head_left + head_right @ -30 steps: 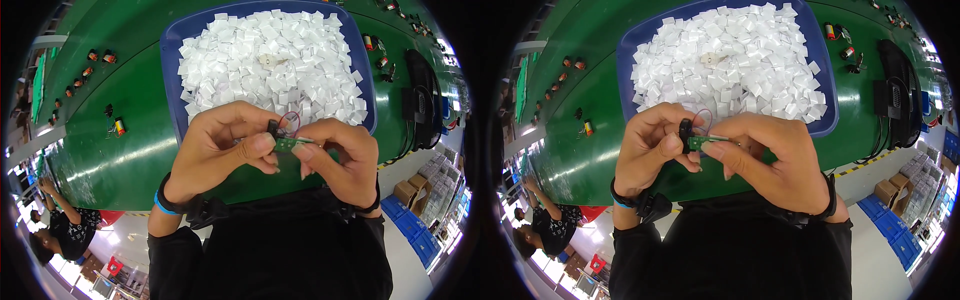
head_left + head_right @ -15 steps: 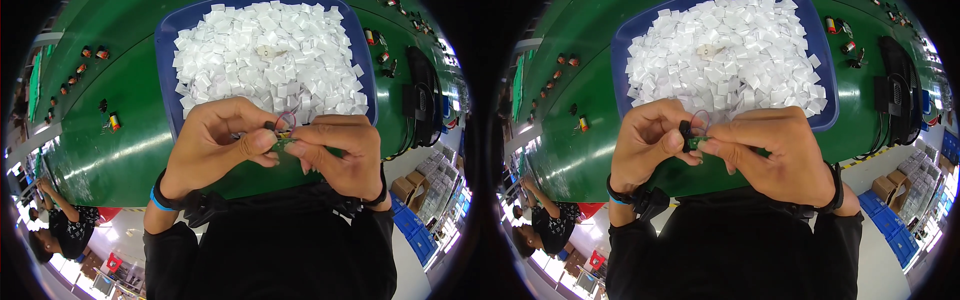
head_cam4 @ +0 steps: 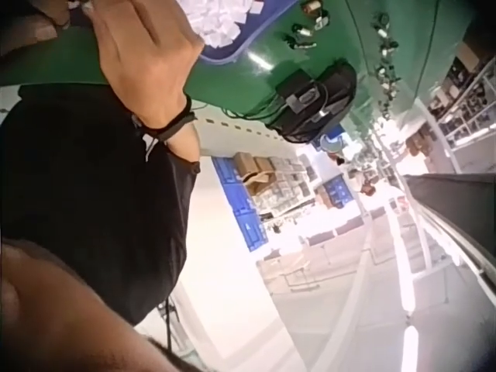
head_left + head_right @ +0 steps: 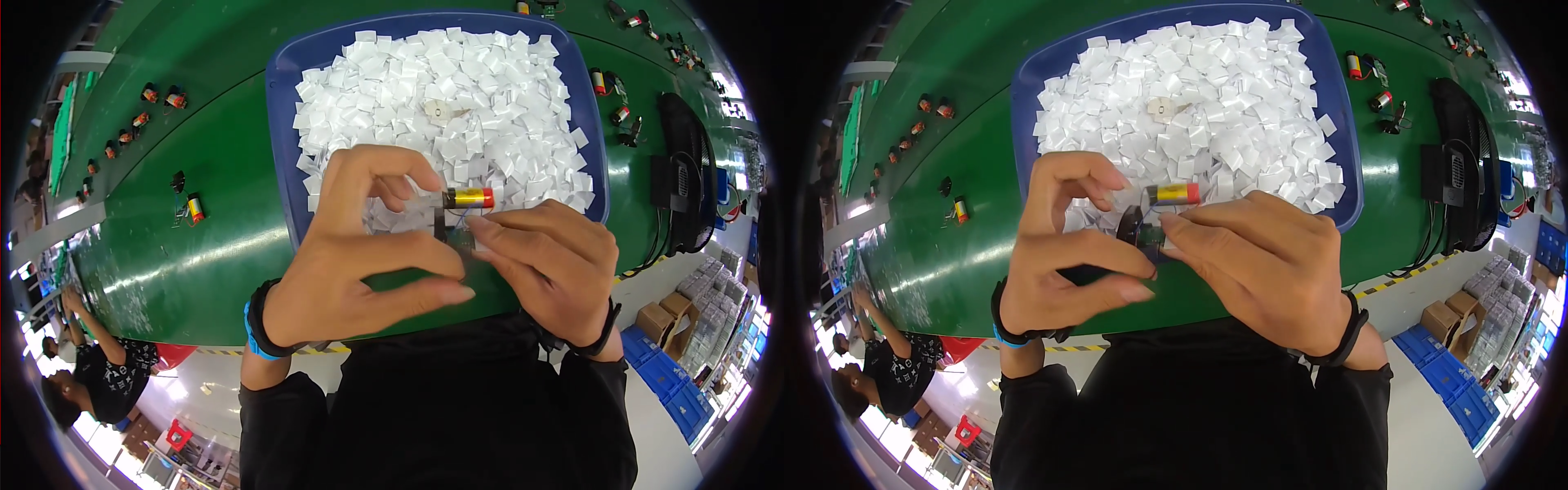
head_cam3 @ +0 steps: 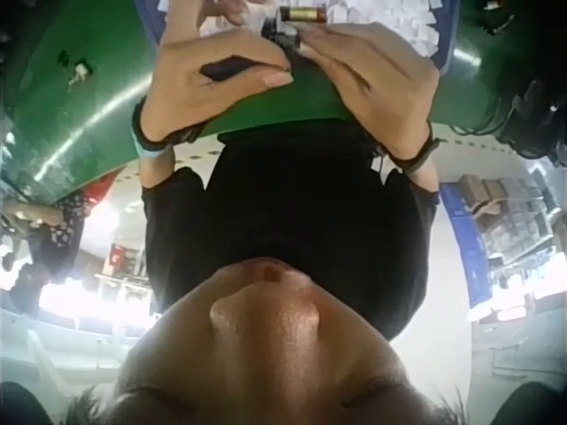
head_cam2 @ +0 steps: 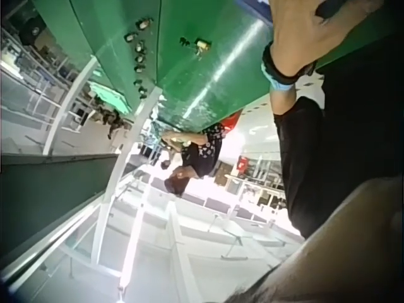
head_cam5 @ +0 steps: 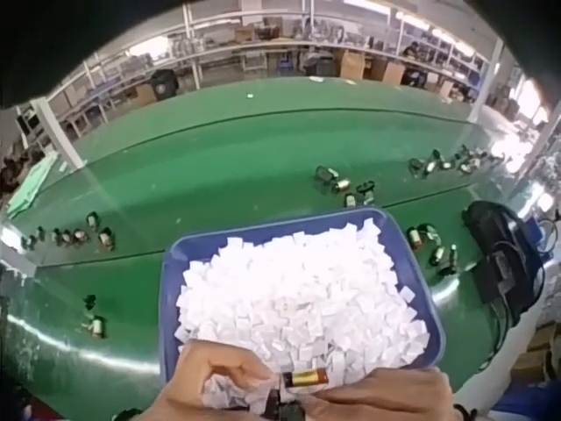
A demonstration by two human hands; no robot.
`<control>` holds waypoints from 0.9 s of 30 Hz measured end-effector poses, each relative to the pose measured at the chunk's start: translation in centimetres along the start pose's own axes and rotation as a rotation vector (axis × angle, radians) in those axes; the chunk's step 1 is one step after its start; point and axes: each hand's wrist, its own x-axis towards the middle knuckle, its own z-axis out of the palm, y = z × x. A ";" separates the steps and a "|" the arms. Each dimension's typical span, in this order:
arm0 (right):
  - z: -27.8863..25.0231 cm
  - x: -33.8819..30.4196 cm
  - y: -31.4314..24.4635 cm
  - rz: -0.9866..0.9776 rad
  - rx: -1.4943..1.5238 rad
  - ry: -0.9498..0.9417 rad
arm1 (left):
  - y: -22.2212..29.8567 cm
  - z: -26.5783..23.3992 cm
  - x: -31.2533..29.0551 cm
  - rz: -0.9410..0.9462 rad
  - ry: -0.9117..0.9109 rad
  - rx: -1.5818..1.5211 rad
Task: The person picks up a motor and a circuit board, aligns them, and wraps a white adhesive strip around the components by hand. After securing the assembly, the person places the finished unit onto the green conveyor belt and repeats the process.
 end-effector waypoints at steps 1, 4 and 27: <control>0.1 0.0 0.0 -0.004 -0.002 0.000 | 0.1 0.2 -0.1 0.003 0.003 0.002; 0.9 -0.1 0.4 -0.130 -0.187 0.074 | 0.4 1.6 -0.7 -0.567 0.283 -0.625; 0.6 1.5 2.8 0.472 0.190 0.082 | 1.1 0.9 -0.3 -0.654 0.061 -0.349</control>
